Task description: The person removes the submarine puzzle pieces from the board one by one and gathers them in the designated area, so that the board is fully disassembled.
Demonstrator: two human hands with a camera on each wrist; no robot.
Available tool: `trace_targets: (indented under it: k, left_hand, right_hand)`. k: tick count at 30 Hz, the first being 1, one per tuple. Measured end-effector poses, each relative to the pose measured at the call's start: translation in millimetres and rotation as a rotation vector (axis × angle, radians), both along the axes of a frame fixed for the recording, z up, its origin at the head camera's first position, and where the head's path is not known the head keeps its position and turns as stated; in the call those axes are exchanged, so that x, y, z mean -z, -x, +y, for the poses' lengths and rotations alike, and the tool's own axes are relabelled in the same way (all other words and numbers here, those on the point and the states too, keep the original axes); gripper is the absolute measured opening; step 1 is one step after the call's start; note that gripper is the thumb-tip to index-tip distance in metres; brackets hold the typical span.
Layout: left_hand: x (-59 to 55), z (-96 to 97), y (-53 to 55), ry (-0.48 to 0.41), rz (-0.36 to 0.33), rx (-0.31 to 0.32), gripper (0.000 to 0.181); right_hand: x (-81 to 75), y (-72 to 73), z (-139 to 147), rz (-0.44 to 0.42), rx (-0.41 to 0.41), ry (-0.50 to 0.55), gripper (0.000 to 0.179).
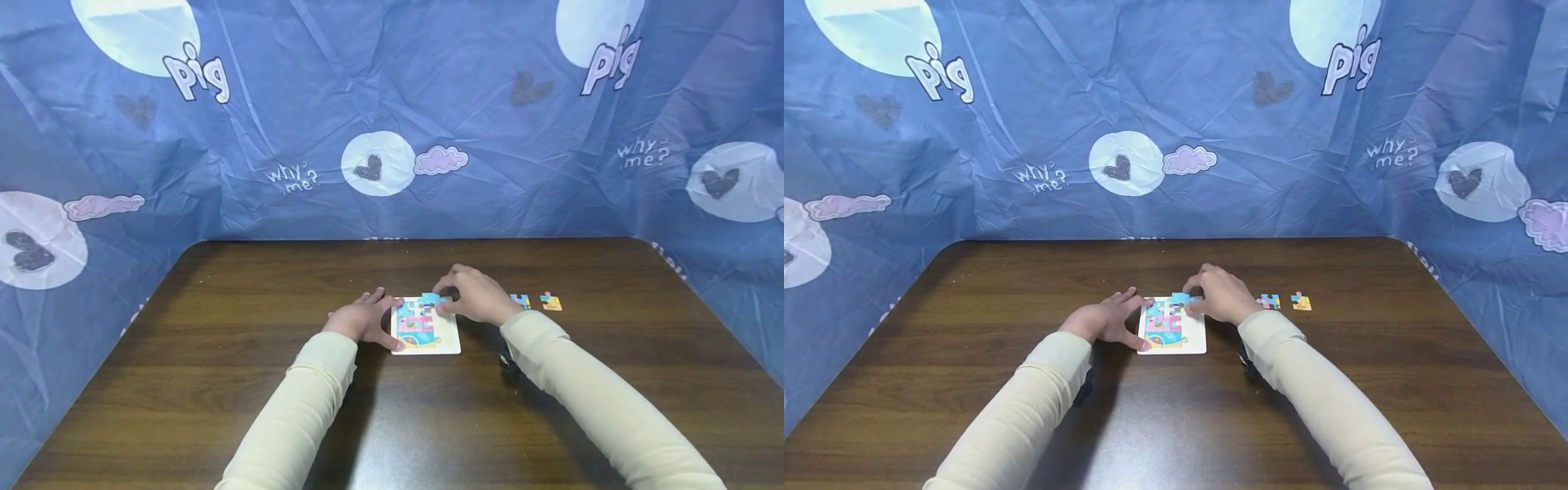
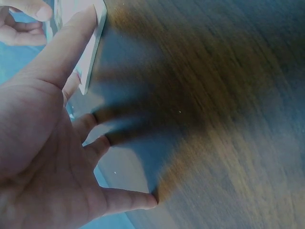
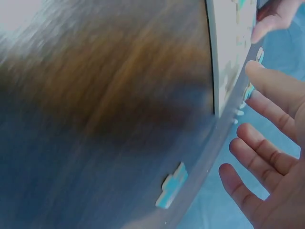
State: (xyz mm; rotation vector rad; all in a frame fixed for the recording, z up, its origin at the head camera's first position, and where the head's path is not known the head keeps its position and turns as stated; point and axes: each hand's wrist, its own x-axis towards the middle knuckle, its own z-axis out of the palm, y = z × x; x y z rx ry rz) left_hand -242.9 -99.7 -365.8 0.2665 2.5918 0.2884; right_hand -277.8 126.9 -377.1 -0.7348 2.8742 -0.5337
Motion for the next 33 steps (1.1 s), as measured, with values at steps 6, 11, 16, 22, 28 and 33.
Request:
trace_targets:
  k: [6,11,16,22,28,33]
  left_hand:
    - [-0.1,0.6,-0.1,-0.006,0.000,-0.008,0.088]
    - [-1.9,0.9,-0.4,-0.013,0.001,-0.009,0.088]
    - [-4.7,1.6,-1.3,-0.009,0.002,-0.003,0.088]
    - [-5.3,4.1,-2.4,-0.004,0.000,-0.022,0.088]
    - [-5.9,5.5,-2.7,-0.006,0.003,-0.036,0.088]
    - [-7.4,4.4,-3.5,-0.009,0.001,-0.032,0.088]
  right_hand:
    - [-4.7,-4.0,16,0.016,0.001,0.039,0.036]
    - [-6.6,-6.6,30,0.049,0.005,0.058,0.035]
    - [-7.2,-9.6,43,0.060,0.018,0.066,0.034]
    - [-6.4,-15.1,58,0.106,0.008,0.075,0.032]
    - [-6.7,-21.7,74,0.093,0.009,0.077,0.032]
    - [-3.4,-26.6,85,0.110,-0.005,0.073,0.030]
